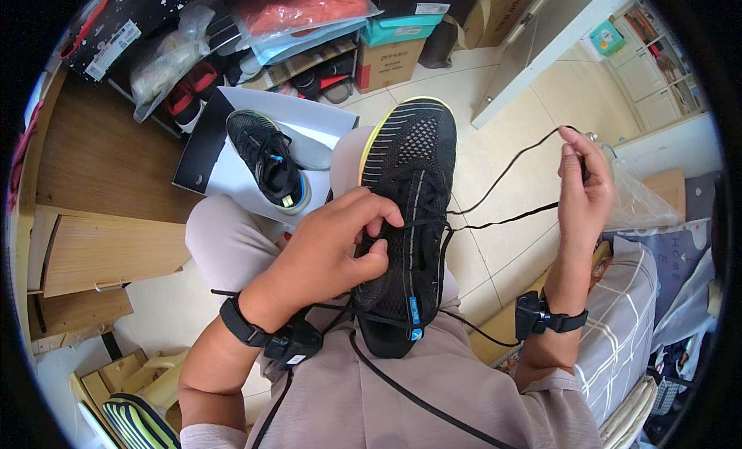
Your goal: The person laces a black athletic shoe by hand, pulling the laces through the eyelets and adjusting the fit.
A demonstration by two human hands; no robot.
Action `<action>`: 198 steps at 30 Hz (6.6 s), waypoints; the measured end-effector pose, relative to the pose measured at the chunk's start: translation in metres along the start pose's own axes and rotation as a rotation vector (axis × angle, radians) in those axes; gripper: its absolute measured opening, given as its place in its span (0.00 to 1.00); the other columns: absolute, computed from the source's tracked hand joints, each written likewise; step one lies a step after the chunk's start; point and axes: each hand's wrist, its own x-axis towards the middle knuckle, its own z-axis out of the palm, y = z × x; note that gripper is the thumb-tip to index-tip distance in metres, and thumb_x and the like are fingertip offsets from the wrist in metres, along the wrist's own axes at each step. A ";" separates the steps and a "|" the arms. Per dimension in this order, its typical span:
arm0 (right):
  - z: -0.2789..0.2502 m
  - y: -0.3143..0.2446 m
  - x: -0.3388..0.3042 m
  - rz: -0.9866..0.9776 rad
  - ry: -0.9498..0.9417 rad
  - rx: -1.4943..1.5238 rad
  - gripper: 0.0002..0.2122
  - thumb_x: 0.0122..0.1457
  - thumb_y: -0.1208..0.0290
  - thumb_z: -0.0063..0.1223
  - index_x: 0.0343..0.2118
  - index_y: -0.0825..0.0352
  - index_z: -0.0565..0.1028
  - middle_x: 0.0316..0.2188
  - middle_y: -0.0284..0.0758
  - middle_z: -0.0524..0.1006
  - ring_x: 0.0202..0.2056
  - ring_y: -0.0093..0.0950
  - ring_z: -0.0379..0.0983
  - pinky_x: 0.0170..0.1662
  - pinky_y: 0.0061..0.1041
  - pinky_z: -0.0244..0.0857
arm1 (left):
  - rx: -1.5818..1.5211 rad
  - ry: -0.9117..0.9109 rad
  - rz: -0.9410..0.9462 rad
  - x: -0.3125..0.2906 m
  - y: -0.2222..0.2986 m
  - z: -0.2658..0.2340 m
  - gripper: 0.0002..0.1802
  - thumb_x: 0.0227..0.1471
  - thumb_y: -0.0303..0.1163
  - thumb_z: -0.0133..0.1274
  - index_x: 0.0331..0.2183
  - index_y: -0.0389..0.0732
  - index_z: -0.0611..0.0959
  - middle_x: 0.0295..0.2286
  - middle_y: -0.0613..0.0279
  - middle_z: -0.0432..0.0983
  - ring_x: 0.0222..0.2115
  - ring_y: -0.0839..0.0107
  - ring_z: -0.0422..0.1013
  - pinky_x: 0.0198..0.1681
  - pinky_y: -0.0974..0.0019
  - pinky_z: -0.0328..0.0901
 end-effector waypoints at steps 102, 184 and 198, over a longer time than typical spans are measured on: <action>0.029 -0.044 -0.090 0.310 -0.261 0.350 0.04 0.55 0.83 0.53 0.31 0.69 0.72 0.23 0.22 0.69 0.22 0.08 0.60 0.24 0.09 0.52 | 0.076 0.136 0.077 0.025 -0.013 0.007 0.08 0.46 0.27 0.60 0.28 0.39 0.76 0.31 0.63 0.69 0.24 0.71 0.67 0.27 0.72 0.63; 0.029 -0.034 -0.087 0.422 -0.356 0.819 0.04 0.59 0.77 0.51 0.34 0.71 0.72 0.34 0.37 0.70 0.24 0.17 0.64 0.27 0.14 0.60 | 0.607 -0.008 0.357 0.071 0.010 0.009 0.08 0.36 0.27 0.56 0.23 0.41 0.73 0.24 0.60 0.68 0.25 0.58 0.70 0.25 0.60 0.65; 0.037 -0.033 -0.087 0.398 -0.392 0.776 0.05 0.62 0.73 0.48 0.33 0.70 0.71 0.28 0.32 0.68 0.21 0.17 0.62 0.22 0.16 0.57 | -0.479 -0.231 0.069 0.067 -0.027 -0.013 0.05 0.53 0.28 0.54 0.33 0.40 0.77 0.24 0.78 0.64 0.24 0.88 0.58 0.27 0.82 0.55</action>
